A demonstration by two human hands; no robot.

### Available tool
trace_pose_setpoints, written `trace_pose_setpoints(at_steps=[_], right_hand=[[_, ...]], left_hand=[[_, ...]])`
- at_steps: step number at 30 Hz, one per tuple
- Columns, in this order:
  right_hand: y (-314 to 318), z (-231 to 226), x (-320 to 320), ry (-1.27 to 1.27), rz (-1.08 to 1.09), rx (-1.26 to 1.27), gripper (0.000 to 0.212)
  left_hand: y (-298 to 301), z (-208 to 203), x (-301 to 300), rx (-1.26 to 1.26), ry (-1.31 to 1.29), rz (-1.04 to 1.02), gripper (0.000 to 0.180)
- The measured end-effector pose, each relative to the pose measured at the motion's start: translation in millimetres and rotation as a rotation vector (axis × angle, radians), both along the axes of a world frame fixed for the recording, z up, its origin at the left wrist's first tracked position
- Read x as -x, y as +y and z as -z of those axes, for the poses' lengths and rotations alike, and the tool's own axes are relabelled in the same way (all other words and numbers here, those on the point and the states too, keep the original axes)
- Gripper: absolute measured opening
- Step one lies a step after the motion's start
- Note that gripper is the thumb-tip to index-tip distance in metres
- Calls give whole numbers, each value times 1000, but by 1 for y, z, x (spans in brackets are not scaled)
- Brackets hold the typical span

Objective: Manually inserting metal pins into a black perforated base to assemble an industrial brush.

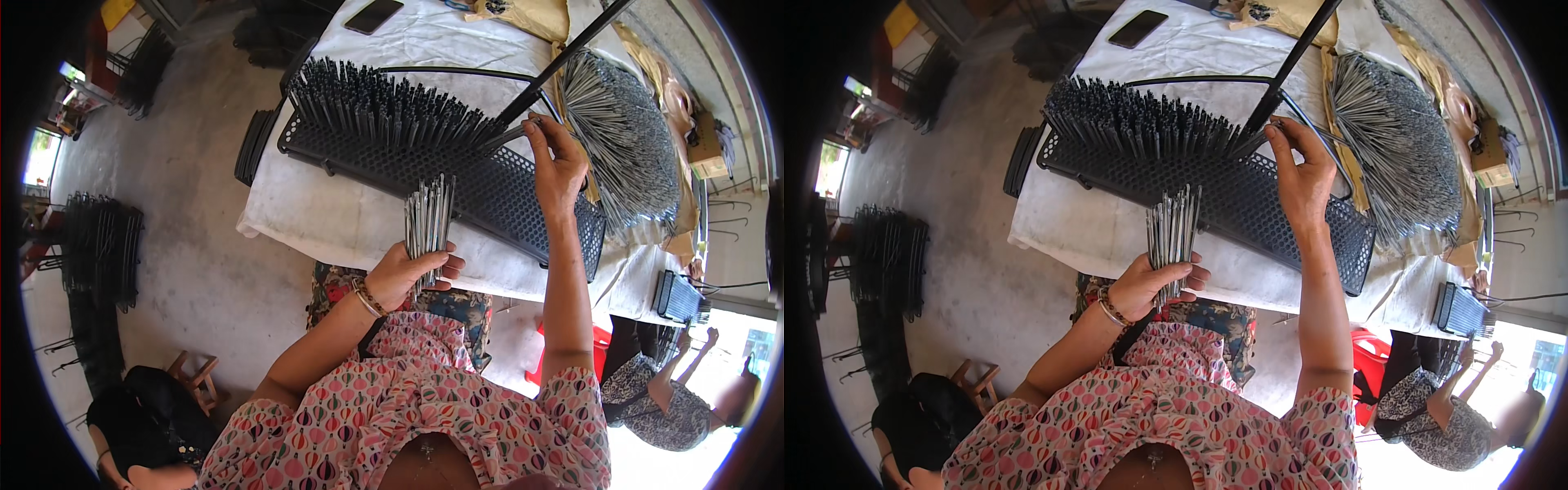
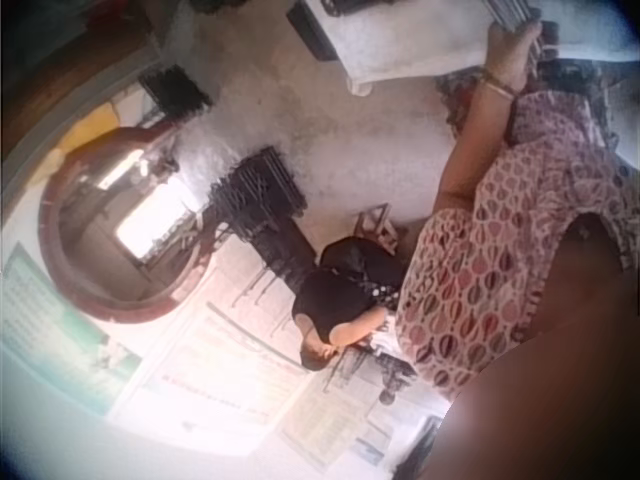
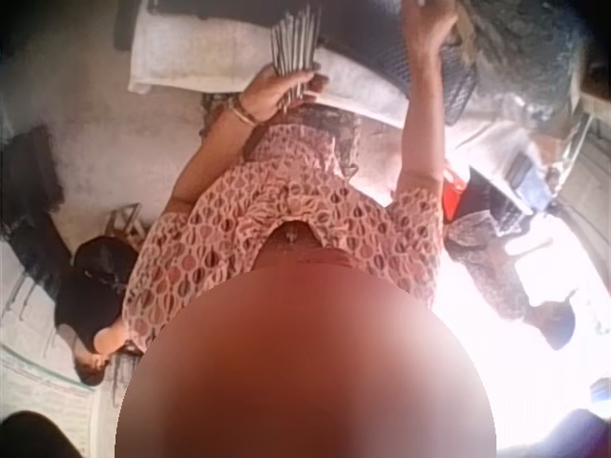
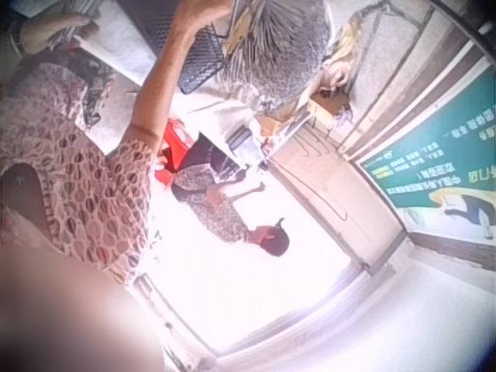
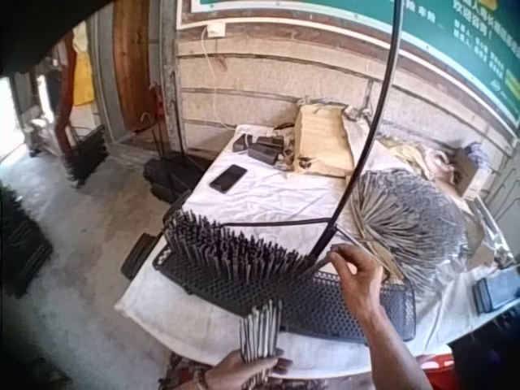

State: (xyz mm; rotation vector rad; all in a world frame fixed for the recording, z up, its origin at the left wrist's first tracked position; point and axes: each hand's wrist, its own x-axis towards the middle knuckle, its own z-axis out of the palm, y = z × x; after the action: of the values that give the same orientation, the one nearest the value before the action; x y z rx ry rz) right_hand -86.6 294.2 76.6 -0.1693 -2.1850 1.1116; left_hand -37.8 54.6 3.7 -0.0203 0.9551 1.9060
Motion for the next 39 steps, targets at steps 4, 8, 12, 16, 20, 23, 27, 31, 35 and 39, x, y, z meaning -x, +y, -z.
trace_pose_setpoints(at_steps=[4, 8, 12, 16, 20, 23, 27, 31, 35, 39], right_hand=[[-2, -1, 4, 7, -31, -3, 21], [-1, -1, 6, 27, -67, -16, 19], [-5, -9, 5, 3, -82, -126, 20], [-6, -8, 7, -6, -119, -161, 20], [-10, -5, 8, -33, -79, -87, 21], [-10, 3, 9, -30, -20, -20, 22], [-8, 4, 9, -10, 1, -33, 22], [-8, -3, 7, -33, -14, -58, 22], [-6, -5, 7, -36, -52, -91, 21], [-4, -3, 8, -57, -91, -72, 20]], left_hand=[[1, -2, 1, 8, 3, 7, 25], [2, -2, 1, 11, -9, 11, 25], [1, -1, 1, 17, -7, 13, 25], [2, 0, 0, 15, -15, 17, 25], [2, -1, 1, 21, -8, 20, 25], [2, -2, 1, 33, -8, 19, 24], [2, -1, 2, 17, -15, 16, 24], [2, -2, 2, 23, -23, 13, 24], [2, -2, 1, 23, -20, 7, 24], [3, -3, 2, 40, -28, 6, 24]])
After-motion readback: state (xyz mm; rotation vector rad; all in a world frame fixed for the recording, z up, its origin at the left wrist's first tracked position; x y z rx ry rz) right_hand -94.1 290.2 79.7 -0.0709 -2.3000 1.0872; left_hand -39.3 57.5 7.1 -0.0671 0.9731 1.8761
